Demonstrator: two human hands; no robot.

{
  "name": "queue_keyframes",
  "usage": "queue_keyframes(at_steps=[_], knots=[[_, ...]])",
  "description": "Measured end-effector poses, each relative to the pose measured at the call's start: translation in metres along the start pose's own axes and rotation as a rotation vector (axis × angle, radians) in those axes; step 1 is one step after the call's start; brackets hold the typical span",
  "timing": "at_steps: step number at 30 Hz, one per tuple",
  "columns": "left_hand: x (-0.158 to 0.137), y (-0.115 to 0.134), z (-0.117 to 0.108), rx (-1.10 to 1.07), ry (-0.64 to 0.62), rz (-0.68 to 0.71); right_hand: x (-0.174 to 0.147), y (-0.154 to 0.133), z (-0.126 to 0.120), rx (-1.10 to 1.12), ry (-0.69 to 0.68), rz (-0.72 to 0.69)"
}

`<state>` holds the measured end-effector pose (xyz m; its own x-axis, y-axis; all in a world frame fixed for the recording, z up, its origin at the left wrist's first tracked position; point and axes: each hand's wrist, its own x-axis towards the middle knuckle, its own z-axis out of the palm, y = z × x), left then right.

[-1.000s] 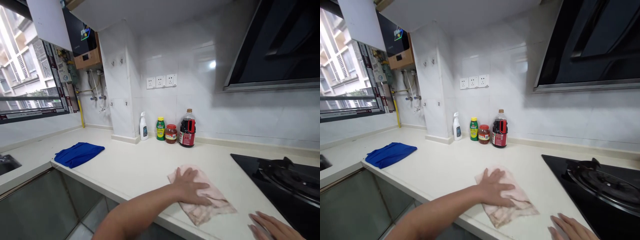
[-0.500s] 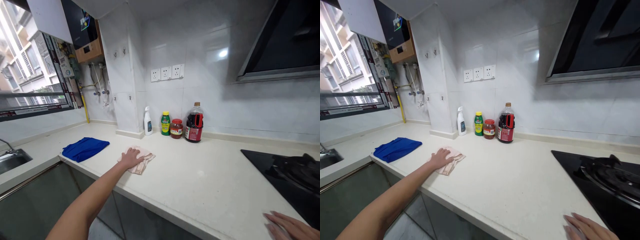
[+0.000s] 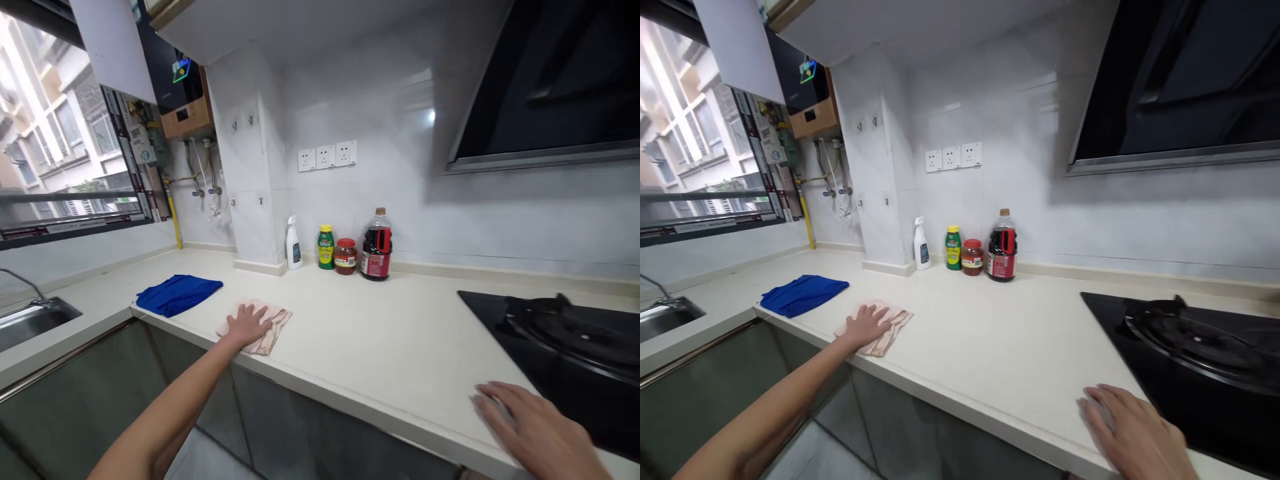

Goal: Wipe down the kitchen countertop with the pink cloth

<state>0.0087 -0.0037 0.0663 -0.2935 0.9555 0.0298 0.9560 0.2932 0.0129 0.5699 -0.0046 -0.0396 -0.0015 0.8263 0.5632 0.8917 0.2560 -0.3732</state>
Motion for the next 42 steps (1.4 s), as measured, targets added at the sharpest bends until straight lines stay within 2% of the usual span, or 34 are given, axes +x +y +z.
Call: queue_keyframes(at_steps=[3, 7, 13, 18, 21, 25, 30, 38, 42], knots=[[0.0, 0.055, 0.007, -0.019, 0.004, 0.115, 0.0, -0.016, -0.015, -0.046, -0.082, -0.036], [0.005, 0.129, 0.008, -0.058, -0.011, 0.207, -0.002, -0.031, -0.027, -0.116, -0.112, -0.022], [0.016, 0.222, -0.002, -0.11, -0.075, 0.281, 0.0, -0.035, -0.032, -0.093, -0.08, 0.027], [-0.011, 0.301, 0.003, -0.151, -0.117, 0.486, 0.0, -0.029, -0.035, -0.095, 0.086, 0.14], [-0.041, 0.333, 0.009, -0.174, -0.142, 0.63, -0.001, -0.027, -0.037, -0.098, 0.136, 0.146], [-0.085, 0.343, 0.016, -0.208, -0.185, 0.891, -0.001, -0.026, -0.038, -0.072, 0.159, 0.165], [-0.121, 0.32, 0.016, -0.219, -0.203, 1.029, -0.003, -0.021, -0.038, -0.052, 0.135, 0.178], [-0.124, 0.288, 0.015, -0.204, -0.144, 1.103, -0.004, -0.009, -0.032, -0.071, 0.027, 0.197], [-0.118, 0.256, 0.018, -0.182, -0.079, 1.097, -0.002, -0.001, -0.029, -0.084, -0.024, 0.228]])
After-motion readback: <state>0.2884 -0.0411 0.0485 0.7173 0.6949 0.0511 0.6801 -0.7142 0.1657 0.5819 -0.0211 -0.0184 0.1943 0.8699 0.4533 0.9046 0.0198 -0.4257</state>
